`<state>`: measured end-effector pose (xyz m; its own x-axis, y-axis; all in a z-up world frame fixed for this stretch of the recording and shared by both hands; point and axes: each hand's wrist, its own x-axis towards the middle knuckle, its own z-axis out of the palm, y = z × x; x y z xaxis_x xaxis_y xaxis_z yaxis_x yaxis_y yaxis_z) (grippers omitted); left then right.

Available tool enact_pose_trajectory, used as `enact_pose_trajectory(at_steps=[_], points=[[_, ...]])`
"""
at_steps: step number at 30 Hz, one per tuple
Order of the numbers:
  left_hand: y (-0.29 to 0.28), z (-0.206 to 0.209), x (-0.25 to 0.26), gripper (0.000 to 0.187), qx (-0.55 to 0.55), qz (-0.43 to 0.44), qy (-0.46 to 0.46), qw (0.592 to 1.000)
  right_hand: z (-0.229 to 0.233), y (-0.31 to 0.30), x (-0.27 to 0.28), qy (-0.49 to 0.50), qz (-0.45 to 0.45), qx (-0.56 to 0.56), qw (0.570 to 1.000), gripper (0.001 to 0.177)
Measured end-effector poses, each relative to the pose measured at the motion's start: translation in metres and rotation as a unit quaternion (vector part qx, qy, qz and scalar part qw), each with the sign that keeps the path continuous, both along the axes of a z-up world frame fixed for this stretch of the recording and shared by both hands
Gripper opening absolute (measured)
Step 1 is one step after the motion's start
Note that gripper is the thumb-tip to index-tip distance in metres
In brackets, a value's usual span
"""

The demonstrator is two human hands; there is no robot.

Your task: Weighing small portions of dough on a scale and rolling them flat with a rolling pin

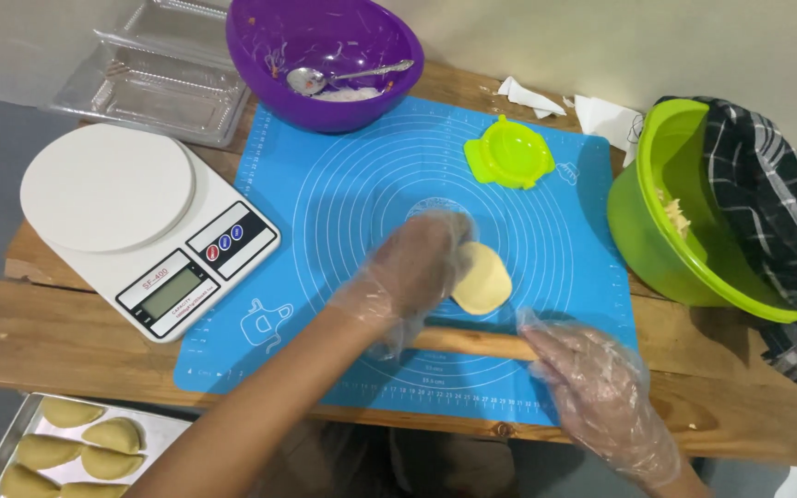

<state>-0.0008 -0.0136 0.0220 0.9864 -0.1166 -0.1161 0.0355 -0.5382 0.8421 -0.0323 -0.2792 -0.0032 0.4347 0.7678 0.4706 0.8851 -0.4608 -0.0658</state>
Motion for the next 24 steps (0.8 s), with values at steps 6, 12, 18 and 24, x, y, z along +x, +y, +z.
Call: enact_pose_trajectory(at_steps=[6, 12, 18, 24], points=[[0.015, -0.064, 0.020, 0.033, 0.231, 0.062, -0.357, 0.903, -0.007, 0.002, 0.028, -0.025, -0.080, -0.010, 0.996, 0.033], [0.005, -0.016, -0.015, 0.077, 0.287, -0.062, -0.124, 0.948, -0.007, 0.022, 0.054, 0.095, -0.125, -0.088, 0.984, 0.048], [0.007, -0.035, 0.038, 0.076, 0.300, -0.058, -0.141, 0.942, -0.008, 0.039, 0.090, -0.011, -0.157, -0.150, 0.976, 0.064], [0.013, -0.024, 0.070, 0.074, 0.293, -0.009, -0.157, 0.943, -0.012, 0.048, 0.140, 0.017, -0.160, -0.117, 0.980, 0.065]])
